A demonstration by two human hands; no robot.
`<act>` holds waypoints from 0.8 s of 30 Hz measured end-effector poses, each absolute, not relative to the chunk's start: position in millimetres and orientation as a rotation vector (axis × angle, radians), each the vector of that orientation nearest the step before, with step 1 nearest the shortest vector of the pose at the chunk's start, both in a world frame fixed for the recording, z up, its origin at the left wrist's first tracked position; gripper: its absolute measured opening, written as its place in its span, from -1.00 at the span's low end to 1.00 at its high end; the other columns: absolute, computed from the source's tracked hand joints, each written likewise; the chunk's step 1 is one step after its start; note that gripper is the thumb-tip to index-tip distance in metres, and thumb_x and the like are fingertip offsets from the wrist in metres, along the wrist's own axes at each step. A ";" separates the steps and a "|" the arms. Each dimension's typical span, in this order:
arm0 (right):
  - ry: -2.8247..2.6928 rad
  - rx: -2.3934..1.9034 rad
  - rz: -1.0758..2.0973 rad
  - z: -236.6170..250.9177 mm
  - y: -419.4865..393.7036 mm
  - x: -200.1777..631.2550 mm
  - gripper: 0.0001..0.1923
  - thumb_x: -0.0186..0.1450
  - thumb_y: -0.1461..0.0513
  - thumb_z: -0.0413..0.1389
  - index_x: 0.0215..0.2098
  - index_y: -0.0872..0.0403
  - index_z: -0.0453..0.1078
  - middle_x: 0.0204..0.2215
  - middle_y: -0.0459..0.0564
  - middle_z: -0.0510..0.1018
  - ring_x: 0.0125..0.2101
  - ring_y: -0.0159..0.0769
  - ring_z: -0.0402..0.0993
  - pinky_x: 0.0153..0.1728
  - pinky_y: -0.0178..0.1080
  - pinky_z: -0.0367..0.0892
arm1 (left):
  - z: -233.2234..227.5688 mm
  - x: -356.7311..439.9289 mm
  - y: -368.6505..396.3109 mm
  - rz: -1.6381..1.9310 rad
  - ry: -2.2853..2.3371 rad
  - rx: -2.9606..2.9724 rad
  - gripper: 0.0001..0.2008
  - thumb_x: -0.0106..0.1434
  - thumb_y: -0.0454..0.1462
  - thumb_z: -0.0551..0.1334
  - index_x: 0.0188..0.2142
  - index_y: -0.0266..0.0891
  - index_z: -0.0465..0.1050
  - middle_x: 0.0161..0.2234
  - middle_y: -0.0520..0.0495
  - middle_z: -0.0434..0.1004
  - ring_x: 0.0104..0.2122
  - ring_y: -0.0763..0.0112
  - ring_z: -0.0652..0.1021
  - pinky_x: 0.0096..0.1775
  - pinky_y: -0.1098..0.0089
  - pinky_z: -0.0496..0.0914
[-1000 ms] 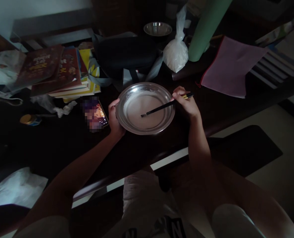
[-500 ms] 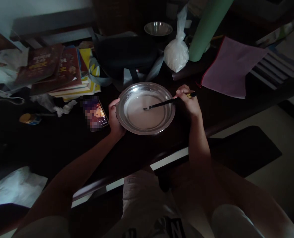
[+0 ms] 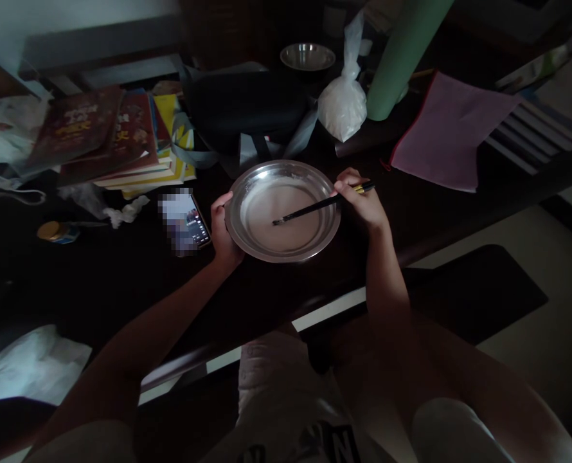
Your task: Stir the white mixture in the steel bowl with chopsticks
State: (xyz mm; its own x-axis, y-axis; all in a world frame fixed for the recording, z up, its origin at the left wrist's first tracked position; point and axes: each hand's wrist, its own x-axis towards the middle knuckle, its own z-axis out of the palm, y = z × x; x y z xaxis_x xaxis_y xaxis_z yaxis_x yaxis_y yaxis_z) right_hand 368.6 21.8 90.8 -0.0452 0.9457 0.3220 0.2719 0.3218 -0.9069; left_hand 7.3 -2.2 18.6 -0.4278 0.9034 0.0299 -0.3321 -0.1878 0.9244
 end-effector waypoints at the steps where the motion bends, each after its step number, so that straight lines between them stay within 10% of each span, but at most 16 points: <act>1: -1.546 -1.158 0.800 90.5 21.9 368.9 -0.25 0.30 -0.60 0.46 -0.41 -0.19 0.69 -0.28 0.00 0.53 0.01 0.09 0.62 0.36 0.32 0.55 | 20.4 8.8 -2.6 1.767 1.158 0.749 -0.64 0.53 0.15 0.54 0.05 0.01 0.80 0.15 -0.10 0.92 0.20 0.05 0.80 0.42 0.01 0.75; 16: -1.482 -1.202 0.815 93.7 21.9 370.5 -0.44 0.44 -0.34 0.57 -0.42 -0.18 0.67 -0.31 -0.06 0.51 0.03 0.05 0.67 0.41 0.29 0.58 | 12.7 4.5 -1.7 1.734 1.172 0.874 -0.51 0.57 0.26 0.53 0.15 -0.01 0.76 0.27 -0.20 0.85 0.40 -0.12 0.75 0.49 -0.09 0.70; 24: -1.481 -1.191 0.794 96.0 19.8 368.1 -0.28 0.38 -0.52 0.49 -0.46 -0.17 0.66 -0.32 -0.05 0.50 0.00 0.04 0.63 0.44 0.35 0.52 | 7.1 0.9 -0.8 1.728 1.140 0.891 -0.53 0.60 0.26 0.53 0.16 0.01 0.75 0.31 -0.17 0.86 0.46 -0.16 0.73 0.50 -0.11 0.69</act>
